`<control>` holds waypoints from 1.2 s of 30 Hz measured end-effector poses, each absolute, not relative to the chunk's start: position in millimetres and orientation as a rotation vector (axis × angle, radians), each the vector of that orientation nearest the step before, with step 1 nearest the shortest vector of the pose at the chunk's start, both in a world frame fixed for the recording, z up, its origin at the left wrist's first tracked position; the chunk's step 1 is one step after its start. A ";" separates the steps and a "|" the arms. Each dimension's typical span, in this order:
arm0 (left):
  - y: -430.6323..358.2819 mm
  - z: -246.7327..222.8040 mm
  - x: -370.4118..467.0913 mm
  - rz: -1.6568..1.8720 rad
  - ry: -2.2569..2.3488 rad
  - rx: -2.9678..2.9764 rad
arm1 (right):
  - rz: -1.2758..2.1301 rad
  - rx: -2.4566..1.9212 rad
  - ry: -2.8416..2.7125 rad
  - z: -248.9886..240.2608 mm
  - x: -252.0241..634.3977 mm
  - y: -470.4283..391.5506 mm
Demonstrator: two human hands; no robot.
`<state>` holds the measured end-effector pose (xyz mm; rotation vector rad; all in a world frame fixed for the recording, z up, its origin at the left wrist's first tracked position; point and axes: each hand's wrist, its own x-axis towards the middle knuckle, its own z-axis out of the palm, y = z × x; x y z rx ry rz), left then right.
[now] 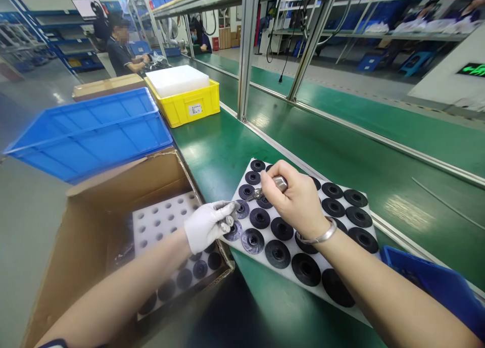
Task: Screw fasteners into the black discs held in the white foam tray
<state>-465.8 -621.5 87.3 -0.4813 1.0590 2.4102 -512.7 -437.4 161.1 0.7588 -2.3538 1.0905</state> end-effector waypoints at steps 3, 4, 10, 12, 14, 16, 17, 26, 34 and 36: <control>-608.6 86.3 -463.6 2.379 0.981 -0.502 | 1.220 0.743 -2.322 161.7 -498.0 -430.6; -605.8 86.0 -462.9 2.369 0.968 -0.492 | 1.234 0.750 -2.319 160.9 -494.5 -429.4; -598.1 85.5 -458.1 2.344 0.920 -0.320 | 1.232 0.773 -2.256 155.5 -486.8 -425.2; -595.0 85.5 -455.6 2.335 0.930 -0.242 | 1.232 0.764 -2.240 155.5 -485.4 -424.1; -591.5 86.5 -453.6 2.329 0.970 -0.168 | 1.212 0.778 -2.251 155.8 -483.7 -423.3; -589.2 89.1 -453.1 2.306 1.091 -0.101 | 1.159 0.811 -2.279 155.7 -482.1 -422.3; -589.0 91.1 -453.7 2.277 1.209 -0.066 | 1.118 0.831 -2.298 155.2 -481.5 -421.7; -601.7 89.0 -463.1 1.290 2.373 0.410 | 0.627 1.000 -2.568 120.5 -474.7 -419.3; -605.9 77.3 -465.5 1.212 2.403 0.485 | 0.367 1.132 -2.607 92.6 -473.0 -426.1; -611.6 81.5 -465.9 1.375 2.352 0.376 | 0.396 1.111 -2.661 90.3 -473.2 -427.7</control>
